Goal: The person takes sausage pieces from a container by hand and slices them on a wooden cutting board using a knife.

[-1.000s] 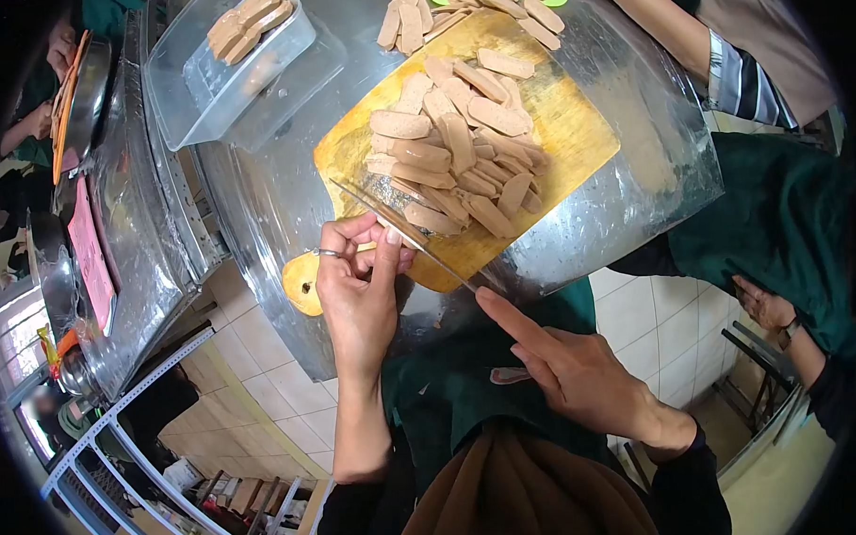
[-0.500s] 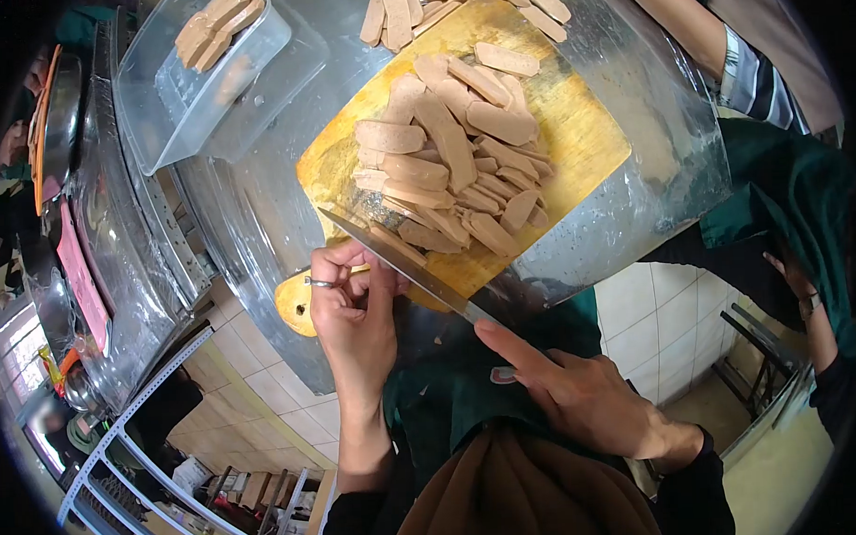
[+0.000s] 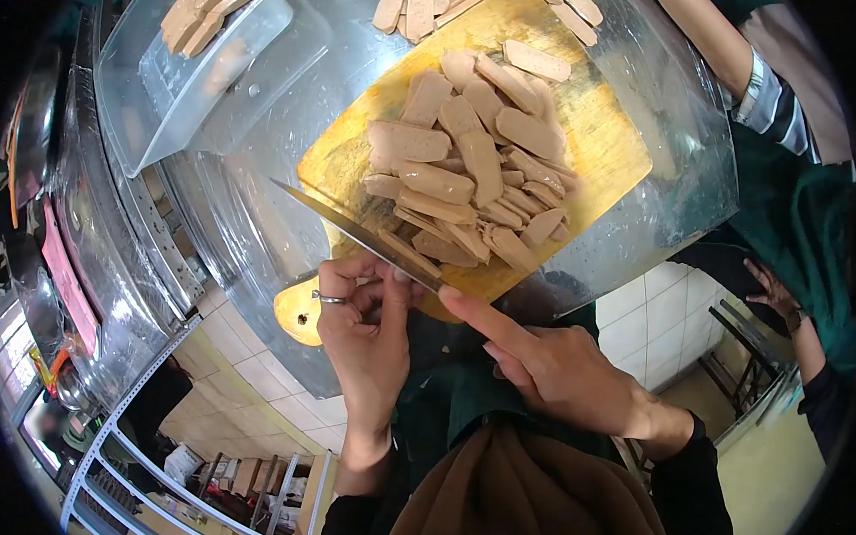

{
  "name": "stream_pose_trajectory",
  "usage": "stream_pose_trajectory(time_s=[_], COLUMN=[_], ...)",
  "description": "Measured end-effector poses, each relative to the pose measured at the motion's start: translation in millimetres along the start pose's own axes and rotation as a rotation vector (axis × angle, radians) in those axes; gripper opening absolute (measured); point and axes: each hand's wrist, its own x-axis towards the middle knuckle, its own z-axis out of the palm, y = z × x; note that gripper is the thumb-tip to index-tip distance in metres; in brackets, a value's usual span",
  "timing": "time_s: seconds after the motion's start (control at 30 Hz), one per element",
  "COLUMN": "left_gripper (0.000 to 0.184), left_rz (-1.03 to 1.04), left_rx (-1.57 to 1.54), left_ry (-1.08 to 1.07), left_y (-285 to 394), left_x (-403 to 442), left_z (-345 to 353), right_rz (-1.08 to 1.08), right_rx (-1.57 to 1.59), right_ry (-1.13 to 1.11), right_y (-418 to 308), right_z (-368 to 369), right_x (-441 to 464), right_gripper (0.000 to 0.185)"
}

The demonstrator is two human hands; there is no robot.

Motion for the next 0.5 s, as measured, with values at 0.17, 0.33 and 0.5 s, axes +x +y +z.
stream_pose_trajectory(time_s=[0.17, 0.33, 0.5], left_gripper=[0.019, 0.021, 0.021], left_rz=[0.019, 0.048, 0.041], left_rx=[0.046, 0.04, 0.063], left_ry=[-0.002, -0.018, -0.009], left_y=[2, -1, -3], left_x=[-1, 0, 0], left_z=[2, 2, 1], right_rz=[0.033, 0.027, 0.075], right_rx=[0.05, 0.017, -0.088], right_ry=[0.003, 0.005, -0.035], right_y=[-6, -3, -7], right_z=[-1, -2, -3], right_x=[-7, -19, 22], right_gripper=[0.065, 0.062, 0.062])
